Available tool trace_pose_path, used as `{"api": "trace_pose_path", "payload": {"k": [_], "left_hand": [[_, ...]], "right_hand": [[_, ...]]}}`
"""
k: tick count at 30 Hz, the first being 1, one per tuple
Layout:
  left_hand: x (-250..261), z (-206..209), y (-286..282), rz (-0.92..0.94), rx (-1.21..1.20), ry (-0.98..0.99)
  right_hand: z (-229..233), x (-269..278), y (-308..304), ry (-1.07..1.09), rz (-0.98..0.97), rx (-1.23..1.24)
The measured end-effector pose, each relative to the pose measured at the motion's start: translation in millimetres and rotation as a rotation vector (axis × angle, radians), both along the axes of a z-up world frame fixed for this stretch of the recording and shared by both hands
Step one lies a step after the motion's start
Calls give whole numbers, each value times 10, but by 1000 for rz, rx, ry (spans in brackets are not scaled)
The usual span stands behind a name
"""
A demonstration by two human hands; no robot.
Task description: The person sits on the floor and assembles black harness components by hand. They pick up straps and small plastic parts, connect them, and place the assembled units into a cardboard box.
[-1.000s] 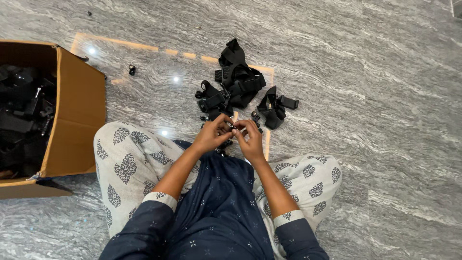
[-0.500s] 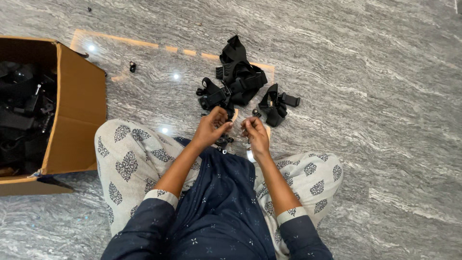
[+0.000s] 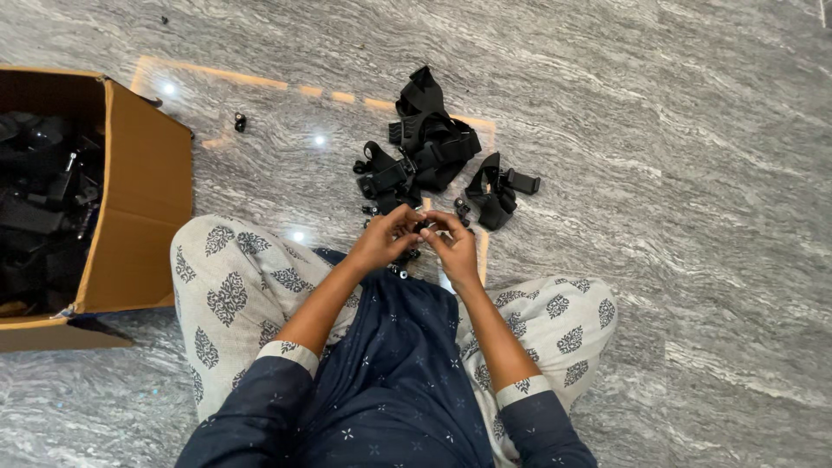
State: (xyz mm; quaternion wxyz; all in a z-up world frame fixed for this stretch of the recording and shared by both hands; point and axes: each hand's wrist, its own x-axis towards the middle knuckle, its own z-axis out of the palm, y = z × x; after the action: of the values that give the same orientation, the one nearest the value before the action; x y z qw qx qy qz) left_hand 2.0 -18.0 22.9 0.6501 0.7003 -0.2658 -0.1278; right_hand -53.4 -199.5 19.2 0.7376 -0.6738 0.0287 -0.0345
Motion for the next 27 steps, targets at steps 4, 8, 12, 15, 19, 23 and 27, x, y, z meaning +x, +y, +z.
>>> {"api": "trace_pose_path", "payload": {"k": [4, 8, 12, 15, 19, 23, 27], "left_hand": [[-33, 59, -19, -31, 38, 28], [-44, 126, -17, -7, 149, 31], [-46, 121, -20, -14, 140, 14], [-48, 101, -29, -9, 126, -40], [-52, 102, -22, -4, 168, -35], [-59, 100, -18, 50, 176, -21], [-36, 91, -6, 93, 150, -15]], "right_hand": [[11, -6, 11, -10, -32, -112], [-43, 27, 40, 16, -72, -182], [-192, 34, 8, 27, -50, -167], [-317, 59, -12, 45, -18, -19], [-378, 93, -57, 186, 39, 192], [-291, 65, -49, 275, 4, 176], [-161, 49, -53, 152, 20, 53]]}}
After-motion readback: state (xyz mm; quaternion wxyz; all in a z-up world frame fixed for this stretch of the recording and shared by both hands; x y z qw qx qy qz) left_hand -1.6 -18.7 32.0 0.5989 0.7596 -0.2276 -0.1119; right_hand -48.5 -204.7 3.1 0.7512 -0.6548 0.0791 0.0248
